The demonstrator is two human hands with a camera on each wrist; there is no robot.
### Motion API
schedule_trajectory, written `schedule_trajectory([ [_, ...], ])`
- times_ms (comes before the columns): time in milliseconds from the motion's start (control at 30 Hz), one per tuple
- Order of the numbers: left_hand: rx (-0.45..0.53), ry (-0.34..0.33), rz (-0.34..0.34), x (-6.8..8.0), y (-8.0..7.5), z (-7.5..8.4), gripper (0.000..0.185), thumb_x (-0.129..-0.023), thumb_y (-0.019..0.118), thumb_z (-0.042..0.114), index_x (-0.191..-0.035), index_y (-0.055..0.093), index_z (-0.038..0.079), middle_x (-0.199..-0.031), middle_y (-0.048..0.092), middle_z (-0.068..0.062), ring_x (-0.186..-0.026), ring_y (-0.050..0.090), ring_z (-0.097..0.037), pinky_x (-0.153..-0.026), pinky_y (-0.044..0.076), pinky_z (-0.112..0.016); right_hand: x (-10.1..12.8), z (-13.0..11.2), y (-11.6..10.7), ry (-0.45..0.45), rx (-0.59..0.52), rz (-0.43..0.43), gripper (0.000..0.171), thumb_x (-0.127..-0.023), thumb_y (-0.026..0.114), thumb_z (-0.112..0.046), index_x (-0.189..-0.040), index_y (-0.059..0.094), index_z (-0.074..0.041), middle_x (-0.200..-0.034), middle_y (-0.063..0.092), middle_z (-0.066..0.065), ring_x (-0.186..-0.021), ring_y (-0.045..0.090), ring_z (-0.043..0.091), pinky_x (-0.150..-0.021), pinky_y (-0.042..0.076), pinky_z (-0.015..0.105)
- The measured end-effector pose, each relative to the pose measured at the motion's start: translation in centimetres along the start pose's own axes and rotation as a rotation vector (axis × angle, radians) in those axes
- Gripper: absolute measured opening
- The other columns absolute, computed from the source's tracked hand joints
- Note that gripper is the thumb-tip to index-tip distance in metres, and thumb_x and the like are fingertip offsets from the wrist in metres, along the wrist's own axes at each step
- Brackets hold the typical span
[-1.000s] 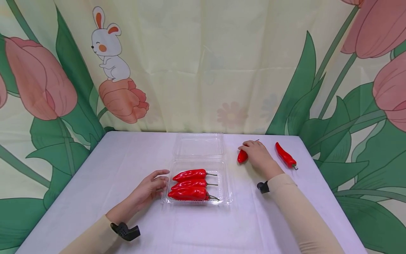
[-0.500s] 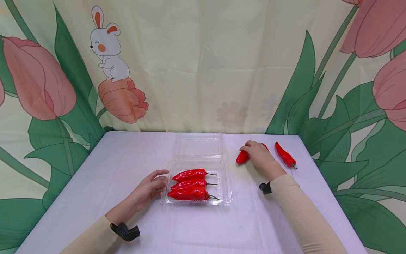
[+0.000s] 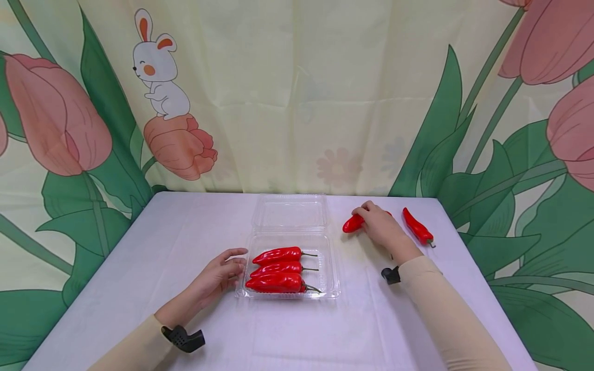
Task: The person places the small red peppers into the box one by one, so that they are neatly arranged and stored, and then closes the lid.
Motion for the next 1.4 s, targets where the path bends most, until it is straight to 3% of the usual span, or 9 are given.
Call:
schedule_trajectory([
  [233, 0.002, 0.0, -0.003, 0.0, 0.0, 0.1, 0.05, -0.085, 0.063, 0.01, -0.132, 0.046, 0.013, -0.105, 0.06, -0.009, -0.077, 0.056, -0.018, -0.067, 0.052, -0.027, -0.1, -0.2, -0.7, 0.063, -0.06, 0.019, 0.055, -0.081, 0.073, -0.009, -0.13, 0.048, -0.013, -0.132, 0.048, 0.013, -0.121, 0.044, 0.035, -0.091, 0.048, 0.053],
  [433, 0.004, -0.005, -0.007, 0.1, 0.1, 0.2, 0.05, -0.085, 0.063, 0.01, -0.132, 0.046, 0.013, -0.105, 0.059, -0.01, -0.077, 0.055, -0.018, -0.068, 0.051, -0.027, 0.1, -0.7, -1.2, 0.077, -0.062, 0.04, 0.057, -0.083, 0.072, -0.011, -0.133, 0.045, -0.013, -0.131, 0.051, 0.012, -0.121, 0.045, 0.033, -0.091, 0.048, 0.053],
  [900, 0.011, -0.008, -0.006, 0.0, 0.1, 0.0, 0.05, -0.085, 0.064, 0.011, -0.132, 0.045, 0.013, -0.106, 0.06, -0.01, -0.077, 0.055, -0.018, -0.068, 0.051, -0.027, 0.3, -2.0, -2.0, -0.03, -0.021, 0.116, 0.057, -0.087, 0.069, -0.022, -0.14, 0.046, -0.019, -0.131, 0.049, 0.01, -0.12, 0.045, 0.031, -0.09, 0.048, 0.052],
  [1100, 0.009, -0.007, 0.001, -0.1, 0.0, -0.1, 0.051, -0.085, 0.065, 0.012, -0.132, 0.046, 0.014, -0.105, 0.06, -0.01, -0.076, 0.055, -0.018, -0.069, 0.051, -0.027, 0.1, -3.4, -2.4, -0.1, -0.026, 0.149, 0.053, -0.087, 0.069, -0.022, -0.137, 0.051, -0.015, -0.126, 0.054, 0.012, -0.114, 0.05, 0.031, -0.088, 0.05, 0.05],
  [1400, 0.006, -0.012, 0.006, -0.1, 0.0, -0.1, 0.051, -0.085, 0.065, 0.013, -0.132, 0.046, 0.014, -0.107, 0.06, -0.01, -0.077, 0.055, -0.019, -0.069, 0.051, -0.027, 0.1, -6.1, -2.6, -0.092, -0.108, 0.147, 0.04, -0.087, 0.07, -0.025, -0.123, 0.056, -0.017, -0.114, 0.063, 0.005, -0.103, 0.058, 0.024, -0.083, 0.053, 0.043],
])
Point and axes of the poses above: each hand's wrist, its own x-axis away from the middle knuckle, its own y-axis out of the palm, z = x × y, the point moved 1 cm from there along -x, towards the middle knuckle
